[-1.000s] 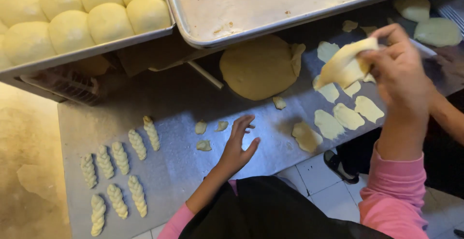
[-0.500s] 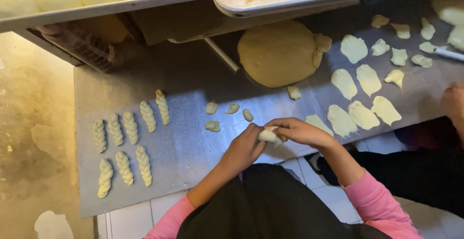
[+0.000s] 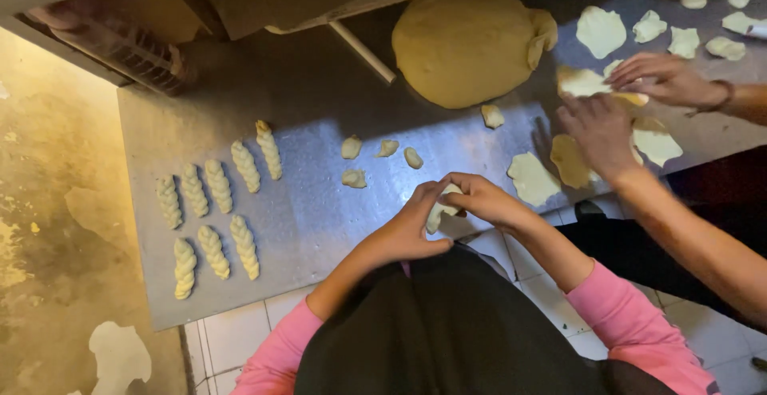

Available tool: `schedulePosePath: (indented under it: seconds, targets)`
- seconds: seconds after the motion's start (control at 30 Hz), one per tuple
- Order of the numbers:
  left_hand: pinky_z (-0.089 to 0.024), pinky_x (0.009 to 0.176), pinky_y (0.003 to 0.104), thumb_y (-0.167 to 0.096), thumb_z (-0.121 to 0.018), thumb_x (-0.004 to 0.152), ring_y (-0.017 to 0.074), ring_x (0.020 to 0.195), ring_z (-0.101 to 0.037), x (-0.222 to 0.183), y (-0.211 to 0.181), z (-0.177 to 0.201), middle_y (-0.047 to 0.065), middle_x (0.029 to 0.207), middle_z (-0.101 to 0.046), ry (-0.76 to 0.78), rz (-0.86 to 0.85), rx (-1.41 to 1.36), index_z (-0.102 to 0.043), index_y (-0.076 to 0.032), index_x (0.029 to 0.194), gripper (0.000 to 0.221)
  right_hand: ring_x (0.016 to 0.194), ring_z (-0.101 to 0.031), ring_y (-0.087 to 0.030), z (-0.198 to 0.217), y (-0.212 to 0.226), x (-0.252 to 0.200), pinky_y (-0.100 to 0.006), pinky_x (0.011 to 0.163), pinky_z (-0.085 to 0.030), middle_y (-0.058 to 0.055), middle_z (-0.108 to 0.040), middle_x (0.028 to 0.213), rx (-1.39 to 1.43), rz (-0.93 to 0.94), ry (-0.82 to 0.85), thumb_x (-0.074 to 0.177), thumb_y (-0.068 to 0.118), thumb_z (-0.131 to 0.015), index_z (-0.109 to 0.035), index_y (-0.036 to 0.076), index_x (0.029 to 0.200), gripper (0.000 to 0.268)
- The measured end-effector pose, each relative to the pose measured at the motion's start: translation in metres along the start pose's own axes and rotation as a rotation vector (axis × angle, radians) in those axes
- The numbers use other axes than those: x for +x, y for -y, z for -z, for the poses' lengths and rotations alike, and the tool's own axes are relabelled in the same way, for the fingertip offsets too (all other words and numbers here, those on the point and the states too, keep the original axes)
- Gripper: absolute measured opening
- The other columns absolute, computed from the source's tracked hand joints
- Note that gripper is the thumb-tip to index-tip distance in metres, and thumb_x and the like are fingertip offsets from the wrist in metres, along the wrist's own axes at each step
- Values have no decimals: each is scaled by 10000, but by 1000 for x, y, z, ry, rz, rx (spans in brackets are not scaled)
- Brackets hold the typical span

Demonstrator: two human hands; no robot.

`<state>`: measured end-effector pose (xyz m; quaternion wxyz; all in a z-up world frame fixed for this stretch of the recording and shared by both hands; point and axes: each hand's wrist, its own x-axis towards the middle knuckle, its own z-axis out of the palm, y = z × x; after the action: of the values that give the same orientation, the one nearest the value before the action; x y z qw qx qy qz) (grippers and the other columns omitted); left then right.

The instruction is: Braiding strips of dough into loaves and placing them on a tray.

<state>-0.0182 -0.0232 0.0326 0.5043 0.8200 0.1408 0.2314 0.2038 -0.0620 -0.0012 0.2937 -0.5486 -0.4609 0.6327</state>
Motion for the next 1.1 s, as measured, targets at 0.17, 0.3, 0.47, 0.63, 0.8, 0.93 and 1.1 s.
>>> schedulePosePath:
  seconds: [0.17, 0.3, 0.47, 0.63, 0.8, 0.93, 1.1]
  targets:
    - [-512, 904, 461, -192, -781, 816, 433, 1100, -605, -7, 9, -29, 261, 1195, -585, -90, 215, 253, -432, 17, 1381, 696, 680, -562, -70, 1, -8, -8, -246, 603, -472, 2, -669, 797, -61, -53, 84, 919, 220, -658, -710, 70, 1177, 303]
    - [-568, 769, 457, -101, -647, 963, 361, 929, -702, -20, 46, -31, 164, 1013, -672, 133, -12, 695, -571, -28, 1123, 191, 709, -576, -39, 11, -18, -22, -227, 619, -503, 37, -650, 818, -152, -143, 257, 950, 228, -659, -734, 21, 1098, 265]
    - [-559, 750, 432, -154, -633, 950, 345, 884, -708, -24, 9, 10, 158, 955, -713, 164, 74, 327, -656, -51, 1109, 191, 658, -489, -83, 3, -25, -37, -240, 566, -390, -17, -603, 816, 470, -151, 322, 973, 202, -674, -686, -46, 1150, 305]
    - [-547, 806, 359, -204, -599, 999, 227, 881, -704, -26, 19, 43, 126, 980, -719, 64, 149, -41, -660, -65, 1199, 251, 653, -442, -120, -5, -28, -23, -258, 594, -374, -52, -549, 809, 889, 67, 208, 995, 172, -647, -627, -67, 1145, 283]
    - [-499, 741, 292, -342, -613, 1017, 116, 800, -579, -73, 75, 78, 20, 860, -648, -102, 456, -265, -676, -50, 1023, 299, 804, -429, -129, 45, -21, -23, -265, 718, -375, -12, -478, 868, 1109, 444, 85, 1057, 149, -630, -611, -37, 1180, 224]
    - [-488, 733, 268, -358, -561, 1056, 101, 790, -569, -139, 112, 95, 1, 850, -621, -268, 495, -419, -673, -53, 975, 334, 827, -464, -126, 64, 1, -13, -270, 761, -413, -1, -498, 893, 700, 434, -227, 1045, 183, -610, -598, -23, 1320, 344]
    - [-533, 633, 321, -387, -561, 1013, 174, 761, -621, -150, 117, 82, 79, 975, -627, -627, 604, -321, -737, -64, 1061, 371, 919, -531, -175, 79, -96, 57, -317, 857, -455, -35, -560, 977, -54, 401, -667, 1079, 212, -565, -587, 102, 1477, 413]
